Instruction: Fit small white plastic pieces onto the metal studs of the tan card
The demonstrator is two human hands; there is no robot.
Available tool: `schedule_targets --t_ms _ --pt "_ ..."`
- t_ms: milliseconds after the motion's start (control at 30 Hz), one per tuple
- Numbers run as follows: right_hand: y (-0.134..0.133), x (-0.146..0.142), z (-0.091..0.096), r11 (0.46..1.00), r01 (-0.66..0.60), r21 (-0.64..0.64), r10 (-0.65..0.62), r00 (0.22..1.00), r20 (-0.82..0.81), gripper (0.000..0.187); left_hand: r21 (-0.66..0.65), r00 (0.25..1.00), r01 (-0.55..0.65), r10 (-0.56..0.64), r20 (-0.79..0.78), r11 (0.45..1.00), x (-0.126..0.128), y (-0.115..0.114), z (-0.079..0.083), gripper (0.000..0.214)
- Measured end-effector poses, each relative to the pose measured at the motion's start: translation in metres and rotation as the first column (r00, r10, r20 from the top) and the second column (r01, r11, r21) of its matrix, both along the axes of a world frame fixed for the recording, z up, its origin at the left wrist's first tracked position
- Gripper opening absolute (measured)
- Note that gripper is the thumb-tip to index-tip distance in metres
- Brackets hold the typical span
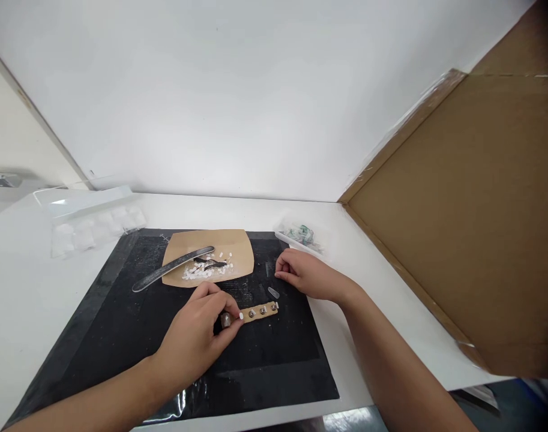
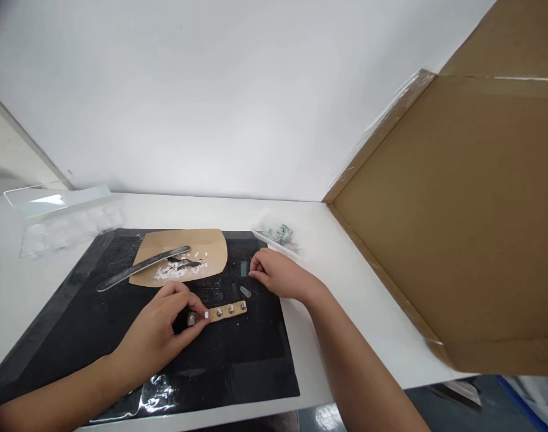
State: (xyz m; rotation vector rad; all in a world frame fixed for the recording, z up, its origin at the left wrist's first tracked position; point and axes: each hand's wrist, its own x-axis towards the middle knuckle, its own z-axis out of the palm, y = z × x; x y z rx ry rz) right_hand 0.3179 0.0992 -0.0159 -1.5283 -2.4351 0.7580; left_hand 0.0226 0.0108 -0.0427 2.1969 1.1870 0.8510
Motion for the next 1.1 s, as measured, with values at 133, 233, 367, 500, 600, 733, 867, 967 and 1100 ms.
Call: schedule_targets --t_ms 133,233,367,500,600,733,867,967,1100 --pt "0.000 0.002 0.002 1.000 0.001 0.003 -0.001 1.000 -0.028 0.009 0.003 1.000 0.003 -0.003 -0.006 1.000 0.000 0.000 0.000 0.005" --pt "-0.001 0.003 0.004 1.000 -0.025 0.009 0.025 0.999 -0.043 0.009 0.010 1.000 0.011 -0.011 -0.011 1.000 -0.001 0.000 0.000 0.006" --pt "-0.003 0.007 0.007 0.998 -0.049 0.034 0.051 0.997 -0.053 0.009 0.021 0.999 0.031 -0.031 -0.010 0.999 -0.001 0.001 0.000 0.004" --pt "-0.007 0.015 0.010 0.997 -0.026 0.075 0.031 0.997 -0.064 0.018 0.022 0.999 0.044 -0.043 -0.008 0.999 -0.002 0.001 0.001 0.003" --pt "-0.008 0.022 0.012 0.997 0.010 0.082 -0.005 0.998 -0.058 0.024 0.022 0.999 0.053 -0.053 -0.002 0.998 -0.002 0.001 0.002 0.004" --pt "-0.009 0.026 0.011 0.995 0.041 0.090 -0.037 0.999 -0.040 0.029 0.036 0.998 0.065 -0.065 0.005 0.997 -0.003 0.001 0.002 0.004" --pt "-0.010 0.024 0.011 0.993 0.056 0.104 -0.054 0.998 -0.024 0.030 0.050 0.997 0.070 -0.070 0.009 0.996 -0.003 0.001 0.001 0.004" --pt "-0.011 0.022 0.010 0.991 0.076 0.109 -0.074 0.997 -0.018 0.033 0.055 0.998 0.064 -0.064 0.007 0.996 -0.003 0.001 0.001 0.005" --pt "-0.012 0.020 0.010 0.988 0.093 0.122 -0.091 0.995 -0.029 0.035 0.065 0.998 0.068 -0.068 -0.001 0.996 -0.003 0.002 0.002 0.006"
